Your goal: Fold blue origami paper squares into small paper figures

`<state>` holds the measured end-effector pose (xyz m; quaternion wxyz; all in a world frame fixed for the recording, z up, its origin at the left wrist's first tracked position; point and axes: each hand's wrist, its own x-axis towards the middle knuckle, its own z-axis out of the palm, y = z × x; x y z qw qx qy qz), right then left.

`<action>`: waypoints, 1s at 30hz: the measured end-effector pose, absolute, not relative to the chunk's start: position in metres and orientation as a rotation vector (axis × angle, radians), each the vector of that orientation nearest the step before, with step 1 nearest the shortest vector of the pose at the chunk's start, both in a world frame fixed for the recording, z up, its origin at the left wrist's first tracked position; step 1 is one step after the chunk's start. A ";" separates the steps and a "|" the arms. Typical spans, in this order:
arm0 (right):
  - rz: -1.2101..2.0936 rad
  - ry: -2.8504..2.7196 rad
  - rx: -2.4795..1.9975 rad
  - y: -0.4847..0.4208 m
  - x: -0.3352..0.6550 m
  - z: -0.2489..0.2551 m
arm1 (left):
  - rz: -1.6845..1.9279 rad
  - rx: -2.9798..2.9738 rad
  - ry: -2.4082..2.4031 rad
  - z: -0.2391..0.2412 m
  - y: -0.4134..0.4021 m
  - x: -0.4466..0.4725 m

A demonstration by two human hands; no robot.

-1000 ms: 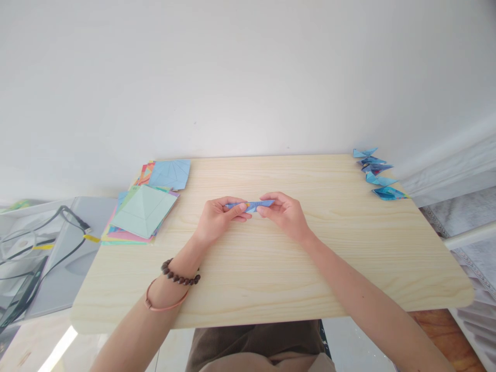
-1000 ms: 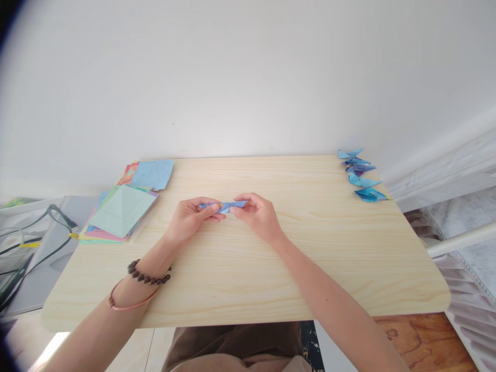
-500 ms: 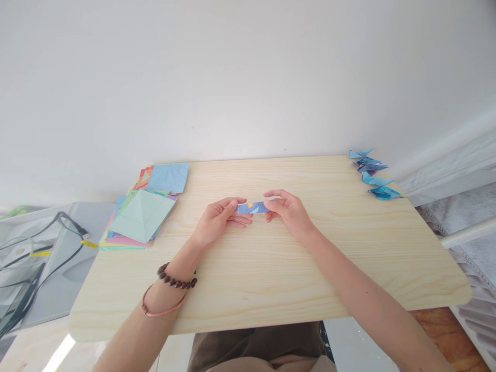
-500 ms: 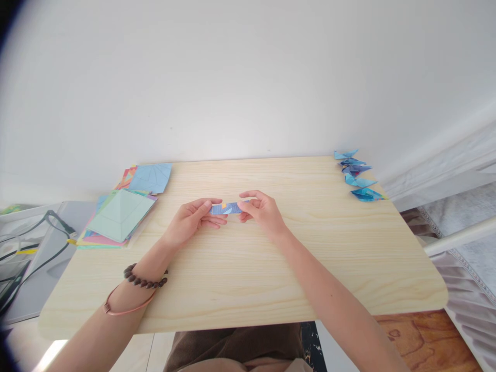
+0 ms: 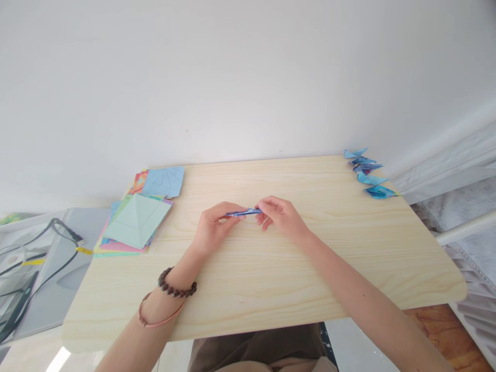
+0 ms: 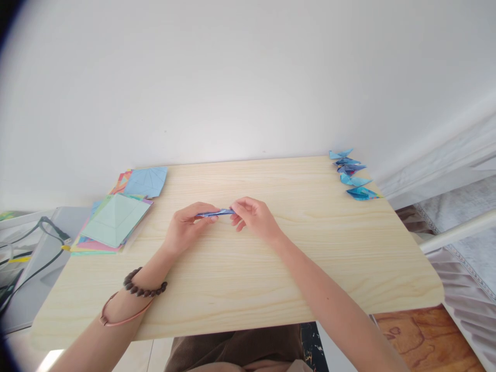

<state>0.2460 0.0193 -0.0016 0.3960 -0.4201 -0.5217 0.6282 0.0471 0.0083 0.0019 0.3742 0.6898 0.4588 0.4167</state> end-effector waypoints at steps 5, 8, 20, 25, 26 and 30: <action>1.283 -1.583 -1.007 0.011 0.240 -0.005 | 1.079 1.697 1.230 0.003 0.010 0.044; 1.079 -1.655 -1.031 0.009 0.239 -0.008 | 1.054 1.712 1.220 0.003 0.010 0.044; 0.655 -1.925 -0.920 0.010 0.241 -0.007 | 1.045 1.921 1.201 0.009 0.005 0.048; 0.673 -1.930 -0.952 0.007 0.240 -0.004 | 0.954 2.031 1.214 0.012 0.004 0.047; 0.692 -1.923 -0.967 0.007 0.240 -0.003 | 0.938 2.048 1.218 0.012 0.004 0.046; 0.747 -1.859 -1.054 0.007 0.241 0.000 | 0.917 2.057 1.275 0.011 0.005 0.045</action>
